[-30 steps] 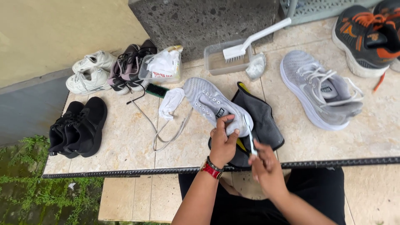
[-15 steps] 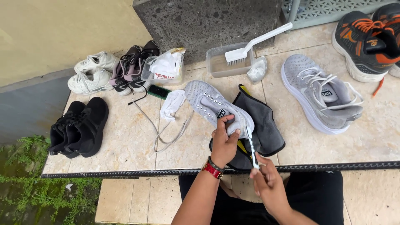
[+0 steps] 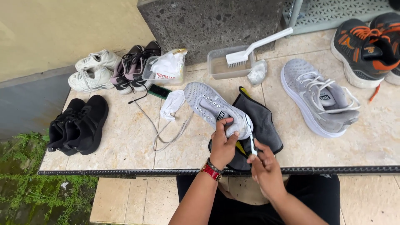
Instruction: Cleaning a white sneaker by scrubbing the midsole and upper with a toothbrush and cleaning solution.
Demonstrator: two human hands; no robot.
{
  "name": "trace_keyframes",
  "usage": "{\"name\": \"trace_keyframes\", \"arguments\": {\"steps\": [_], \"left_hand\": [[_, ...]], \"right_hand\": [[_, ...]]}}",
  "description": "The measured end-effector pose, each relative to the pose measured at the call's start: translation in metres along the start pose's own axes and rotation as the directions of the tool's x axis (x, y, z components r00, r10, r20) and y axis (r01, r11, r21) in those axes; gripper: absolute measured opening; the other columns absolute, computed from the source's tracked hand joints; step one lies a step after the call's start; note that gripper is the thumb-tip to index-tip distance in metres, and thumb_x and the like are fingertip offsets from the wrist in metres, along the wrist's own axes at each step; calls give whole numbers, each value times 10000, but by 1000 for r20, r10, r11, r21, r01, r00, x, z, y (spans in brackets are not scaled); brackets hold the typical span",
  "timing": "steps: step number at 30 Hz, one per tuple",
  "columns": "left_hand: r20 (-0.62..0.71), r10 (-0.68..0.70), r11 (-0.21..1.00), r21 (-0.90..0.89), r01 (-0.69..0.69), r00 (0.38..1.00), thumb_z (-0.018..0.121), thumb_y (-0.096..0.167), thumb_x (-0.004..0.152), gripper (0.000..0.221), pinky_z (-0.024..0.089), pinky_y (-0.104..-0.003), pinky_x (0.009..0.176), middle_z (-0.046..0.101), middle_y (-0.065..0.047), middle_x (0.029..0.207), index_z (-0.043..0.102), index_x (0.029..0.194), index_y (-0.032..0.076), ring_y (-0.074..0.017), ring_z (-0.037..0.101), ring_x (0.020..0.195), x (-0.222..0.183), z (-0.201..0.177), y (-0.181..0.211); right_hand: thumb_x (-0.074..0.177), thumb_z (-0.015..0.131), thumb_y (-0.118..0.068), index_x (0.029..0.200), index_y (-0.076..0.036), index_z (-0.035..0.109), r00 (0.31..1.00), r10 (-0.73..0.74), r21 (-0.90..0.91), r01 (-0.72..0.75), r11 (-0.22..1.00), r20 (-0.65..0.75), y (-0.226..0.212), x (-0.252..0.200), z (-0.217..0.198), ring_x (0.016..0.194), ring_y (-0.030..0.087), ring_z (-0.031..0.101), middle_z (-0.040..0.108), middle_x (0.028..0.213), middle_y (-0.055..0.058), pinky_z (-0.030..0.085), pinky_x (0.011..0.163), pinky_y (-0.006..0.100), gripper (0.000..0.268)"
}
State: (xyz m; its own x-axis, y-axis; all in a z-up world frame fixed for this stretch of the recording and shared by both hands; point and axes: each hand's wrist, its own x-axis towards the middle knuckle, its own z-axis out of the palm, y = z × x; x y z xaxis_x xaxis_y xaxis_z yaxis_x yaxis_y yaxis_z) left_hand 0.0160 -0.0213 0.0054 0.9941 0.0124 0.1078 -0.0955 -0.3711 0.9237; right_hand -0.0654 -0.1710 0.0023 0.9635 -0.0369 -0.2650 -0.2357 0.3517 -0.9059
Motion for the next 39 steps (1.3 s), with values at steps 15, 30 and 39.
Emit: {"name": "trace_keyframes", "arguments": {"steps": [15,30,39], "left_hand": [[30,-46,998,32,45,999,604,294,929,482,303,-387,1086,632,43,1309,486,1388,201,-171,633,1056,0,3,4],[37,-77,997,17,76,996,602,320,942,476,241,-437,1135,603,33,1384,466,1385,209,-183,632,1190,-1,3,3],[10,-97,995,20,96,995,620,317,926,478,331,-364,1031,629,69,1330,489,1378,230,-122,579,853,-4,2,4]], "right_hand": [[969,552,-15,1530,-115,511,999,10,-65,-12,998,-36,30,-28,-16,383,124,336,654,805,181,357,369,292,571],[973,560,-71,1531,-100,462,997,-49,-28,50,998,54,4,-7,-9,390,98,392,658,804,118,336,317,255,568],[973,568,-92,1519,-87,471,999,-31,-56,33,998,37,-8,-7,0,378,104,380,639,778,115,316,327,269,555]]}}
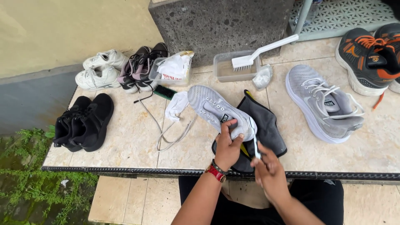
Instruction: Cleaning a white sneaker by scrubbing the midsole and upper with a toothbrush and cleaning solution.
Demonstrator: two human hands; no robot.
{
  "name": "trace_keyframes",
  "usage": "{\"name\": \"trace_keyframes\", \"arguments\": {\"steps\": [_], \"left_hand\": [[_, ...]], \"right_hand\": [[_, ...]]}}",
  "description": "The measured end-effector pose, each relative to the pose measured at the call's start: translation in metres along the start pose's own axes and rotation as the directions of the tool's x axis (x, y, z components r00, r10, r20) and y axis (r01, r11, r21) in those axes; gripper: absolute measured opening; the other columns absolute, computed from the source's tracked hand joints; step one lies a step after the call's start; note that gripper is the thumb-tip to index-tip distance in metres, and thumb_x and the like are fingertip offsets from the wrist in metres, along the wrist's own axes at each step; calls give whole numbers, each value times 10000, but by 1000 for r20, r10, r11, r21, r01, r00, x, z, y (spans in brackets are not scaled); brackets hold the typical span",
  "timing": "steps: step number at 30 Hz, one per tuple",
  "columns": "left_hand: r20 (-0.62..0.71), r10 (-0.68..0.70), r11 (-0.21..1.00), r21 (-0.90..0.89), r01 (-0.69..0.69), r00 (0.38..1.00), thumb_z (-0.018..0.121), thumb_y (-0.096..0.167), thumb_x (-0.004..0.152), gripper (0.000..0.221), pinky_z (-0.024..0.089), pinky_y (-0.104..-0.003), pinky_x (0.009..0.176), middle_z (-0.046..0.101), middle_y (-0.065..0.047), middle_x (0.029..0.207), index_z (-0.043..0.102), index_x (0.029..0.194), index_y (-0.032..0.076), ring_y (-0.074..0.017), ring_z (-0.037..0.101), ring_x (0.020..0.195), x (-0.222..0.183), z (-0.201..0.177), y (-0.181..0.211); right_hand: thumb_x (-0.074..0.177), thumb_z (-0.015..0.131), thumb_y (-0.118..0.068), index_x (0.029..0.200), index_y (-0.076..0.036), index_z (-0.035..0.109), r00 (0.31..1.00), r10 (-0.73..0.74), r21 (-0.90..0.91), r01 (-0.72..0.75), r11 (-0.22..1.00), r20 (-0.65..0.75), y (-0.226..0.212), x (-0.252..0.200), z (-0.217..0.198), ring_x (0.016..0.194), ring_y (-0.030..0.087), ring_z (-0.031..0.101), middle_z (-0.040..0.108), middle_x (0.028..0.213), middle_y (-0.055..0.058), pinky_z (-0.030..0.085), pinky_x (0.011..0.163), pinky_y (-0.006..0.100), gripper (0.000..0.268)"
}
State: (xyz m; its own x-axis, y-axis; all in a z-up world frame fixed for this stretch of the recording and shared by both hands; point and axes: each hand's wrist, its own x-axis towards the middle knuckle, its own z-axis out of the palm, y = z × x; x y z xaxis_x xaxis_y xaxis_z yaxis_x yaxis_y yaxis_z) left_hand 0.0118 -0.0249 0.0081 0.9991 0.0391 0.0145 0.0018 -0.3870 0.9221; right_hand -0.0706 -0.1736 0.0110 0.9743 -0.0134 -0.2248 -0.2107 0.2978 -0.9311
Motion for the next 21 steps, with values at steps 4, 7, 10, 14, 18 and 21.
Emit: {"name": "trace_keyframes", "arguments": {"steps": [4,7,10,14,18,21], "left_hand": [[-2,-13,1000,-8,13,1000,607,281,914,483,237,-396,1122,611,39,1390,487,1379,226,-180,624,1153,6,6,-1],[15,62,995,76,-63,998,597,332,912,514,256,-433,1090,585,20,1433,471,1389,188,-204,628,1210,3,8,-9],[0,47,998,39,-47,999,590,301,922,487,233,-461,1133,587,16,1425,472,1380,186,-212,616,1235,5,3,0],[25,-17,999,37,16,1000,603,273,914,481,232,-408,1126,632,37,1354,485,1377,223,-192,638,1131,8,4,7],[10,-11,1000,29,11,1000,608,269,931,461,268,-414,1111,634,40,1316,478,1369,211,-172,644,1000,3,1,6],[-2,-12,998,-60,12,1000,626,267,929,511,254,-399,1131,637,-21,1372,451,1401,187,-197,626,1256,4,6,-6]], "right_hand": [[973,550,-37,1546,-118,496,995,77,28,-75,997,-71,20,-16,-6,379,117,306,639,765,158,301,359,297,581],[959,581,-68,1486,-74,517,999,-42,-35,41,999,-34,18,-2,-6,350,113,396,679,750,139,335,337,275,531],[985,545,-51,1519,-95,475,1000,2,78,-2,997,-3,11,-4,2,388,107,335,598,782,159,301,351,263,541],[974,532,-13,1513,-103,498,999,24,81,-21,997,-39,18,-10,-3,364,112,352,646,756,158,314,335,274,547],[979,555,-51,1517,-103,484,999,44,96,-43,994,-13,-2,7,4,368,107,327,618,775,144,302,326,267,544],[977,525,-15,1528,-133,502,999,16,64,-14,998,-35,19,-25,1,351,108,332,634,744,169,320,335,276,565]]}}
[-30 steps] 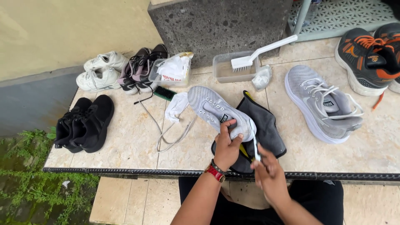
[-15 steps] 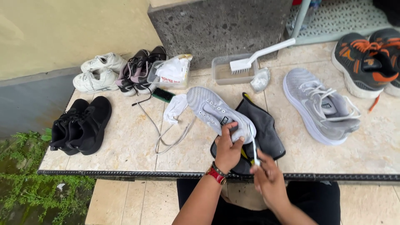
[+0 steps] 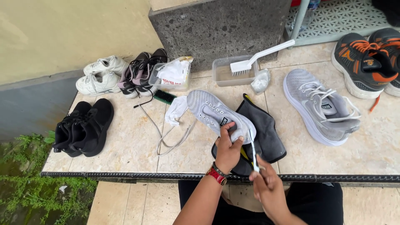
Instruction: Cleaning a white sneaker by scrubbing the midsole and upper with a toothbrush and cleaning solution.
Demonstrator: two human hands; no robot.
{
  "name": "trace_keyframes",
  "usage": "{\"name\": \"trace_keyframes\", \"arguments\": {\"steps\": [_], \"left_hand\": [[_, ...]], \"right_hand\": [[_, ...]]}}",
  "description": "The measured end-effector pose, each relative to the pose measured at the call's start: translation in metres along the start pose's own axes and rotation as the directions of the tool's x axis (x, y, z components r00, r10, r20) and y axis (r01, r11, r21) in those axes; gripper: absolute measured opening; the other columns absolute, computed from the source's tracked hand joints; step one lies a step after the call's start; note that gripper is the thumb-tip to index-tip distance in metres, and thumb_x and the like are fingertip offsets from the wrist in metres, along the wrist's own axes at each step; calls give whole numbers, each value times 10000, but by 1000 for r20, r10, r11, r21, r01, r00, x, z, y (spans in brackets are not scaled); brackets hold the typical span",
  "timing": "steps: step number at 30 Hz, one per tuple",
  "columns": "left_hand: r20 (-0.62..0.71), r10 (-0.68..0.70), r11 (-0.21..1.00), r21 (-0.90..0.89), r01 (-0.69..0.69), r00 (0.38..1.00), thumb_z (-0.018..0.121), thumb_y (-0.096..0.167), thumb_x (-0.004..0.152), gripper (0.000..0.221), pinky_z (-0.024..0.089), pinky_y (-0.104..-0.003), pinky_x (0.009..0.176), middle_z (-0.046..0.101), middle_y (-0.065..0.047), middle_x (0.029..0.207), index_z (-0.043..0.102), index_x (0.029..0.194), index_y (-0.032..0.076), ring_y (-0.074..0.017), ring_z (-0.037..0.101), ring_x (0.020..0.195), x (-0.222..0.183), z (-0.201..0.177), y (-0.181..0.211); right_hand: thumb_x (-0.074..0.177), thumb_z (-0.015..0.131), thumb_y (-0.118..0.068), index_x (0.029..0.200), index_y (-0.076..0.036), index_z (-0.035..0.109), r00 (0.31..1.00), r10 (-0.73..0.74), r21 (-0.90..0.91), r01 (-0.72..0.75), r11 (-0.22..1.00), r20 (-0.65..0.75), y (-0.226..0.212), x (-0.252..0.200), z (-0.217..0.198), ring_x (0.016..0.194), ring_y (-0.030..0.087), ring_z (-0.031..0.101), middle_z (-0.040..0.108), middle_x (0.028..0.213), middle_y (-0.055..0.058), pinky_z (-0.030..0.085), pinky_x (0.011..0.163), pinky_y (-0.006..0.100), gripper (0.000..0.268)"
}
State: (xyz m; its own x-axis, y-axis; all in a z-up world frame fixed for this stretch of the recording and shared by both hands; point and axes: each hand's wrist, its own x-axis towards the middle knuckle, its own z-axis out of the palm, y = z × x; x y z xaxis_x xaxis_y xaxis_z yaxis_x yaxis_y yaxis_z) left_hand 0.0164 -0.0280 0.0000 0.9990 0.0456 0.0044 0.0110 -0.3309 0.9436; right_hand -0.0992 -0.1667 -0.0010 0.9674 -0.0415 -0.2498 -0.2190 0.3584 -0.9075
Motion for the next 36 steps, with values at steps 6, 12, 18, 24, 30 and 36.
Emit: {"name": "trace_keyframes", "arguments": {"steps": [6,12,18,24,30,36], "left_hand": [[31,-9,994,112,6,999,569,359,938,552,202,-443,1158,583,-3,1463,453,1452,195,-231,608,1257,5,-2,0],[44,31,990,137,-37,999,572,319,932,582,188,-416,1134,541,-13,1512,430,1476,168,-212,570,1314,1,3,-6],[65,0,1000,-20,1,998,624,235,929,595,382,-376,1146,544,-52,1495,430,1485,149,-221,547,1355,4,-5,-1],[106,32,999,19,-34,994,606,372,935,638,447,-403,1080,518,-64,1521,419,1502,149,-249,526,1373,3,-11,-8],[71,15,995,-104,-8,997,628,226,918,670,494,-349,1070,627,-114,1380,359,1529,163,-227,621,1265,-3,-10,-1],[80,87,994,-76,-81,993,596,268,954,710,479,-413,1069,472,-145,1517,264,1563,115,-280,514,1381,-8,-10,-13]], "right_hand": [[998,491,-5,1538,-79,457,999,-6,-17,7,1000,33,-21,37,7,354,109,339,614,806,181,295,342,263,547],[978,507,7,1528,-123,503,999,-22,-80,24,997,25,16,0,-10,379,132,384,653,791,155,353,393,282,565],[968,564,-95,1531,-97,464,999,-7,-93,11,996,44,-15,21,0,383,113,394,645,811,137,344,332,268,572],[972,578,-118,1498,-59,505,999,-14,-140,18,990,30,-19,37,-3,374,123,399,649,759,135,374,383,292,534],[978,558,-74,1543,-107,497,998,51,-207,-44,977,27,-9,5,-19,407,136,407,660,775,90,397,429,300,569],[985,551,-138,1551,-106,465,990,1,-257,36,966,142,-29,45,-20,379,108,404,641,756,56,414,411,294,573]]}}
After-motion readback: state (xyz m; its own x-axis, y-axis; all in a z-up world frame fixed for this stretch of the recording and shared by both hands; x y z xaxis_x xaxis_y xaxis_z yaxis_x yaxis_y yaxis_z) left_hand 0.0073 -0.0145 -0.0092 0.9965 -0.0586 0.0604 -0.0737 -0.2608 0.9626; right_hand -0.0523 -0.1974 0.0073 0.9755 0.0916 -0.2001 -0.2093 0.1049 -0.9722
